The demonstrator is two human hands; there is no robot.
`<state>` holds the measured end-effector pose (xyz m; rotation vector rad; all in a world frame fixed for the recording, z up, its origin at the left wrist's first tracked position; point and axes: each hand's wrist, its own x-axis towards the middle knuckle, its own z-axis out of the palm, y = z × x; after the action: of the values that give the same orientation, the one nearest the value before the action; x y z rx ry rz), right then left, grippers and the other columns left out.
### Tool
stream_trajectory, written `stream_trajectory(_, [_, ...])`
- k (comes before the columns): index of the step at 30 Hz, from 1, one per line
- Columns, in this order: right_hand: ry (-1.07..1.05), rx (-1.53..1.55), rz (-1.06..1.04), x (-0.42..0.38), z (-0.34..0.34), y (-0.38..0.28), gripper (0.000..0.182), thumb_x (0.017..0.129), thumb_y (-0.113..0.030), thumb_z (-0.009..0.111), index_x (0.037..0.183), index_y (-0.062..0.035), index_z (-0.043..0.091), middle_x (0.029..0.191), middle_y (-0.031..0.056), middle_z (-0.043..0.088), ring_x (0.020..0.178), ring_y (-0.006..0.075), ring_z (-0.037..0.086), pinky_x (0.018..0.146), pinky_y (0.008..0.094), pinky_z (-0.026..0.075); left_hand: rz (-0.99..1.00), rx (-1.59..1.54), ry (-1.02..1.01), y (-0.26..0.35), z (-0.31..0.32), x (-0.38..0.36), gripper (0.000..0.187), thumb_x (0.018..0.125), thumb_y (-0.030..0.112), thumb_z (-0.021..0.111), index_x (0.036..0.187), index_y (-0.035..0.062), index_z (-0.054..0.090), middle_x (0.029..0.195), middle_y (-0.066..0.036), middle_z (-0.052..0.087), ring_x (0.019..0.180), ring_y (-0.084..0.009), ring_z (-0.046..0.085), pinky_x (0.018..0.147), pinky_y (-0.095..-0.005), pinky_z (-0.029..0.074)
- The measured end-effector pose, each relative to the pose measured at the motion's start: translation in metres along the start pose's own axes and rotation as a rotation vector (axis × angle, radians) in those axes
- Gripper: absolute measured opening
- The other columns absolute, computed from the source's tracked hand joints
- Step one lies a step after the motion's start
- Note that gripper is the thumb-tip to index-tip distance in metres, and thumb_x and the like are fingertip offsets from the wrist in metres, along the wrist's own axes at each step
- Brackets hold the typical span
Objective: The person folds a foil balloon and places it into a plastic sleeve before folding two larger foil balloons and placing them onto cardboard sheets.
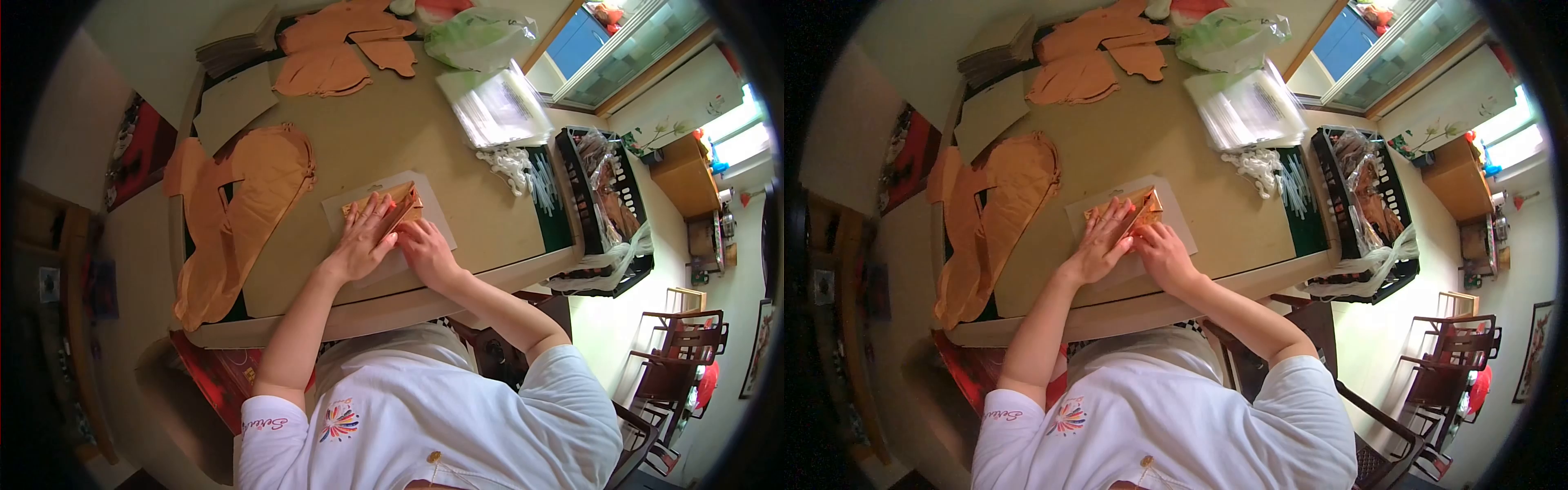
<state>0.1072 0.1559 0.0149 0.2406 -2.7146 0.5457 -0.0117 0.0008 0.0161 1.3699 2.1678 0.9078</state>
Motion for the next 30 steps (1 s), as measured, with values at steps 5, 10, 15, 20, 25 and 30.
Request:
stream_trajectory(5, [-0.125, -0.141, -0.016, -0.02, -0.011, -0.017, 0.045, 0.082, -0.013, 0.056, 0.126, -0.0046, 0.055, 0.134, 0.0097, 0.051, 0.126, 0.0251, 0.045, 0.11, 0.0458, 0.03, -0.004, -0.005, 0.006, 0.002, 0.0, 0.0, 0.059, 0.098, 0.038, 0.035, 0.151, 0.0124, 0.025, 0.158, -0.01, 0.015, 0.148, -0.0269, 0.004, 0.118, -0.047, -0.004])
stream_trajectory(10, [-0.2, -0.14, 0.031, -0.022, -0.009, -0.02, 0.05, 0.087, -0.018, 0.056, 0.135, -0.0056, 0.049, 0.144, 0.0089, 0.043, 0.136, 0.0234, 0.035, 0.115, 0.0526, 0.018, 0.002, 0.029, -0.008, 0.003, -0.002, 0.0, 0.058, 0.098, 0.039, 0.034, 0.151, 0.0161, 0.027, 0.158, -0.012, 0.015, 0.147, -0.0277, 0.004, 0.118, -0.0474, -0.003])
stream_trajectory(15, [-0.172, -0.075, 0.045, -0.024, -0.013, -0.021, 0.051, 0.089, -0.022, 0.058, 0.137, -0.0067, 0.047, 0.147, 0.0089, 0.039, 0.139, 0.0234, 0.032, 0.115, 0.0533, 0.017, 0.001, 0.034, -0.005, 0.006, -0.003, 0.0, 0.056, 0.098, 0.038, 0.034, 0.151, 0.0199, 0.027, 0.158, -0.012, 0.015, 0.147, -0.0291, 0.005, 0.117, -0.0487, -0.002])
stream_trajectory(20, [-0.164, -0.012, 0.064, -0.021, -0.025, -0.025, 0.05, 0.087, -0.021, 0.06, 0.135, -0.0096, 0.05, 0.145, 0.0094, 0.041, 0.137, 0.0254, 0.035, 0.113, 0.0523, 0.022, -0.002, 0.024, 0.001, 0.003, -0.001, -0.001, 0.057, 0.097, 0.038, 0.034, 0.15, 0.0199, 0.028, 0.158, -0.013, 0.016, 0.147, -0.0295, 0.006, 0.117, -0.0489, -0.002])
stream_trajectory(25, [0.229, -0.053, 0.367, -0.029, -0.05, 0.044, 0.024, 0.086, -0.018, 0.062, 0.108, -0.009, 0.062, 0.11, 0.01, 0.059, 0.106, 0.0301, 0.054, 0.09, 0.045, 0.043, -0.031, 0.028, -0.017, 0.006, -0.003, 0.001, 0.069, 0.096, 0.04, 0.038, 0.151, 0.0048, 0.017, 0.156, -0.012, 0.023, 0.148, -0.0261, 0.006, 0.117, -0.0458, -0.004])
stream_trajectory(30, [0.389, -0.478, 0.721, -0.055, -0.083, 0.137, 0.011, 0.078, -0.005, 0.066, 0.088, -0.0091, 0.063, 0.088, 0.0094, 0.061, 0.088, 0.0294, 0.057, 0.074, 0.0411, 0.046, -0.029, 0.017, -0.021, 0.007, -0.004, 0.0, 0.07, 0.095, 0.041, 0.038, 0.151, 0.0045, 0.016, 0.155, -0.012, 0.025, 0.148, -0.0266, 0.007, 0.117, -0.0456, -0.004])
